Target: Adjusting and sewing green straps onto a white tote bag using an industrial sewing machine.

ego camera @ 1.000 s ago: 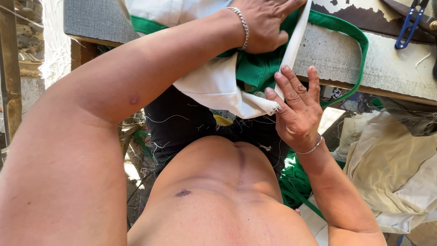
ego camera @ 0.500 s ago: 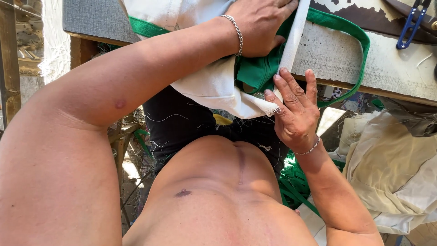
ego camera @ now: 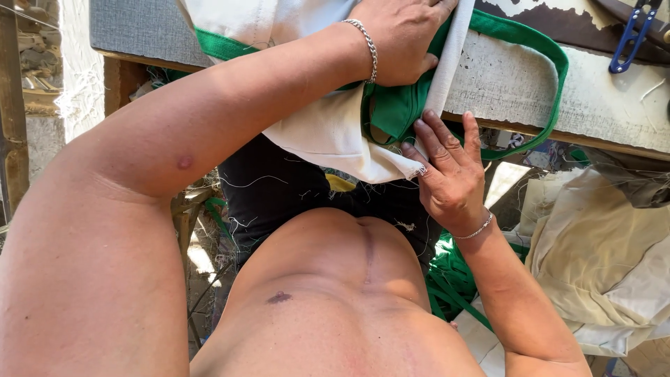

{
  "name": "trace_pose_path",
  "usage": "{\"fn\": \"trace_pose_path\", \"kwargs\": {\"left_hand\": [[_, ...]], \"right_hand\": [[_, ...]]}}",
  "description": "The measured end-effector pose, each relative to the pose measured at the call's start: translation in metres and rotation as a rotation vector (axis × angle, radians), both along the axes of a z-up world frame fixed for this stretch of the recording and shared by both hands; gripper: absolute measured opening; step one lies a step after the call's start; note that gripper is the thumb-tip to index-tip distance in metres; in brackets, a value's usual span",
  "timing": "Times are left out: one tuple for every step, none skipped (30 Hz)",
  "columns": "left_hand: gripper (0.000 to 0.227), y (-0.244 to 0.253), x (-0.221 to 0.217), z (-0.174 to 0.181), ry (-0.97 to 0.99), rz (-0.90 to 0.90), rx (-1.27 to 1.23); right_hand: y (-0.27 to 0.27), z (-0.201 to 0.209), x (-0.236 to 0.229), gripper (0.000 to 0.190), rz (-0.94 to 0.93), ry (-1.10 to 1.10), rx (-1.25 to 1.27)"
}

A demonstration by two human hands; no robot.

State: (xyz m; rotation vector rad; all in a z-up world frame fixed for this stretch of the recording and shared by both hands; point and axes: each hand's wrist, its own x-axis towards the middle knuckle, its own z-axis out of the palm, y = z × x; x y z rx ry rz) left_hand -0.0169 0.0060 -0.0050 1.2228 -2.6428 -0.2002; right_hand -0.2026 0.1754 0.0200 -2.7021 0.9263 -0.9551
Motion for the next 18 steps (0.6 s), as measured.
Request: {"fn": "trace_pose_path", "kwargs": {"left_hand": [[0.071,0.0,0.0,-0.002,-0.01,0.002,0.006],[0.075,0.0,0.001,-0.004,-0.02,0.004,0.013],[0.075,-0.001,0.002,-0.004,-0.02,0.002,0.014],[0.075,-0.001,0.003,-0.004,-0.003,-0.003,0.013],[0.074,-0.002,0.004,-0.003,0.012,-0.009,0.011],[0.074,-0.001,0.005,0.0,0.011,-0.01,0.01],[0.075,-0.001,0.006,0.004,-0.015,-0.013,0.002],[0.077,0.0,0.006,0.008,-0.041,-0.015,-0.006],[0.077,0.006,0.008,0.018,-0.043,-0.023,-0.009],[0.069,0.012,0.009,0.028,-0.064,-0.061,-0.108],[0.061,0.016,0.011,0.039,-0.089,-0.102,-0.21],[0.061,0.022,0.012,0.04,-0.095,-0.113,-0.214],[0.06,0.027,0.014,0.042,-0.095,-0.164,-0.123],[0.059,0.033,0.016,0.043,-0.096,-0.214,-0.032],[0.059,0.036,0.019,0.04,-0.109,-0.227,-0.036],[0.061,0.038,0.022,0.037,-0.132,-0.226,0.005],[0.063,0.04,0.025,0.034,-0.154,-0.225,0.044],[0.063,0.042,0.025,0.033,-0.166,-0.237,0.038]], "right_hand": [[0.0,0.0,0.001,0.029,0.0,0.0,0.006],[0.0,0.001,0.002,0.028,-0.001,0.0,0.013],[0.0,-0.001,0.001,0.028,-0.003,0.0,0.014],[0.001,-0.002,0.0,0.028,-0.001,0.002,0.036],[0.001,-0.004,0.0,0.027,0.0,0.003,0.057],[0.001,-0.004,0.0,0.027,-0.001,0.002,0.056],[0.001,-0.004,-0.001,0.03,0.003,0.005,0.066],[0.001,-0.004,-0.001,0.033,0.007,0.009,0.076],[0.0,-0.004,-0.002,0.033,-0.001,0.006,0.073],[-0.001,-0.004,-0.002,0.034,0.0,0.027,0.068],[-0.002,-0.004,-0.001,0.036,-0.003,0.043,0.06],[-0.002,-0.003,-0.002,0.036,-0.014,0.036,0.057],[-0.002,-0.002,-0.002,0.034,-0.007,0.033,0.062],[-0.003,-0.001,-0.002,0.033,0.0,0.03,0.067],[-0.002,0.0,-0.002,0.033,-0.012,0.017,0.063],[-0.002,0.001,-0.002,0.03,-0.008,0.001,0.079],[-0.003,0.003,-0.002,0.028,-0.005,-0.012,0.093],[-0.002,0.004,-0.003,0.028,-0.017,-0.023,0.088]]}}
